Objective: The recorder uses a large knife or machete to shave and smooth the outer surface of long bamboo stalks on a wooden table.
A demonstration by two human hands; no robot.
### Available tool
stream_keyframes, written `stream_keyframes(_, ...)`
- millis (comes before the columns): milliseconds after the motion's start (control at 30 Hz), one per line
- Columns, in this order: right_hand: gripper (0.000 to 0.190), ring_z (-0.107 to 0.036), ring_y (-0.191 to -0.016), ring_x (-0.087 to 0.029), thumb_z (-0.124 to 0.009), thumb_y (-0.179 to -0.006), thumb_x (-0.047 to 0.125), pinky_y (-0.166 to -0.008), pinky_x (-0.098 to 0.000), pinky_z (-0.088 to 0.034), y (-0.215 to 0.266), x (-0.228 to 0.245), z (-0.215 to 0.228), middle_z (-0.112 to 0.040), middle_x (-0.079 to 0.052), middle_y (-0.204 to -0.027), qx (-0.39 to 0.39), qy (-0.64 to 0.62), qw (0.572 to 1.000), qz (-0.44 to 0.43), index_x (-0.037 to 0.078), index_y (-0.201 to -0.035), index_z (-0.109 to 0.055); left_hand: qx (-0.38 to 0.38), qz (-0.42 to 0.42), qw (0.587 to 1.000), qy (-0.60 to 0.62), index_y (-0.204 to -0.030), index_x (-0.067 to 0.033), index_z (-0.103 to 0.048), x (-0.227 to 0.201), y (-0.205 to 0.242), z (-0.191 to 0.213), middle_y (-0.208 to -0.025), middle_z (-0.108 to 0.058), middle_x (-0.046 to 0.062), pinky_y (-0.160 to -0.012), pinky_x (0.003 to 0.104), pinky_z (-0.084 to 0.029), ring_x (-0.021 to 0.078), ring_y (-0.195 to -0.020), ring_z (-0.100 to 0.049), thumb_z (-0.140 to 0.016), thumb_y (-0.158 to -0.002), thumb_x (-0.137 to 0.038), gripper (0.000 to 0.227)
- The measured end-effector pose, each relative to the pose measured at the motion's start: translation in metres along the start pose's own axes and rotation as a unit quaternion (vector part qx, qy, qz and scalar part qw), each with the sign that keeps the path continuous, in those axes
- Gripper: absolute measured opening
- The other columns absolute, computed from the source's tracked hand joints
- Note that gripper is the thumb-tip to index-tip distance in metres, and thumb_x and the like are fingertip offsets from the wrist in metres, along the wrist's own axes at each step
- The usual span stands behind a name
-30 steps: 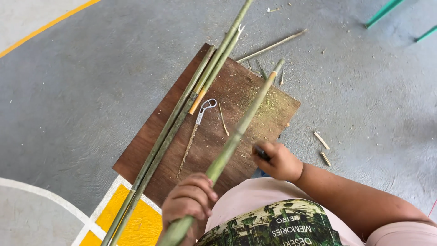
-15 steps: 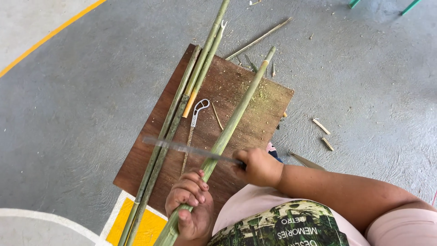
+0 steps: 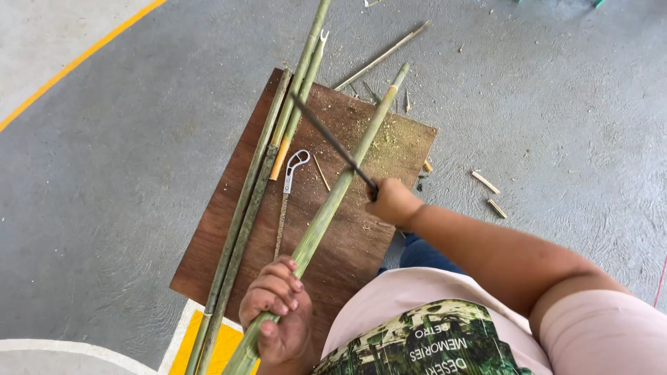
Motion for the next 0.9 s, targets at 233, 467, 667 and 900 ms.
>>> stream_keyframes(233,0.015,-0.071,-0.07,-0.031,-0.074,-0.082,0.02,-0.071,-0.046,-0.059,0.04,0.033,-0.038,-0.073,-0.017,-0.078,0.04,0.066,0.983,0.164,0.01,-0.092,-0.068,0.032,0.013,0.999,0.017,-0.081,-0.0107,-0.056,0.003,0.002,0.023,-0.071,-0.057,0.005,-0.098,0.048,-0.045,0.0233,-0.081,-0.06,-0.065,-0.102,-0.045,0.041)
stream_keyframes(467,0.021,-0.071,-0.064,-0.024,-0.076,-0.081,0.02,-0.061,-0.0446,-0.061,0.006,0.021,0.001,-0.072,-0.012,-0.079,0.085,-0.025,0.995,-0.048,0.007,-0.094,-0.066,0.121,-0.036,0.992,-0.006,-0.079,-0.0136,-0.057,0.033,0.034,0.114,-0.074,-0.064,0.002,-0.099,0.049,-0.053,0.0178,-0.081,-0.068,-0.069,-0.099,-0.023,0.025)
stream_keyframes(667,0.015,-0.068,-0.069,-0.022,-0.076,-0.082,0.016,-0.066,-0.0402,-0.057,0.004,0.014,-0.037,-0.072,-0.011,-0.08,0.1,0.073,0.982,0.142,0.006,-0.092,-0.069,0.082,-0.069,0.98,-0.169,-0.076,-0.0177,-0.058,0.104,0.088,0.183,-0.078,-0.062,-0.003,-0.105,0.04,-0.056,0.0124,-0.083,-0.065,-0.074,-0.093,-0.011,0.024)
stream_keyframes(900,0.015,-0.066,-0.063,-0.016,-0.074,-0.084,0.009,-0.054,-0.0326,-0.057,-0.027,-0.004,0.018,-0.066,-0.006,-0.079,0.09,-0.021,0.994,-0.06,0.01,-0.091,-0.061,0.147,-0.115,0.974,-0.126,-0.074,-0.017,-0.062,0.122,0.086,0.191,-0.079,-0.065,-0.002,-0.099,0.035,-0.06,0.008,-0.083,-0.067,-0.076,-0.093,-0.011,0.025)
Point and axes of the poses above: each hand's wrist, its own y-axis away from the middle knuckle, its own z-axis out of the back of the hand, x = y × z, the point moved 4 cm from there along -y, towards the middle knuckle
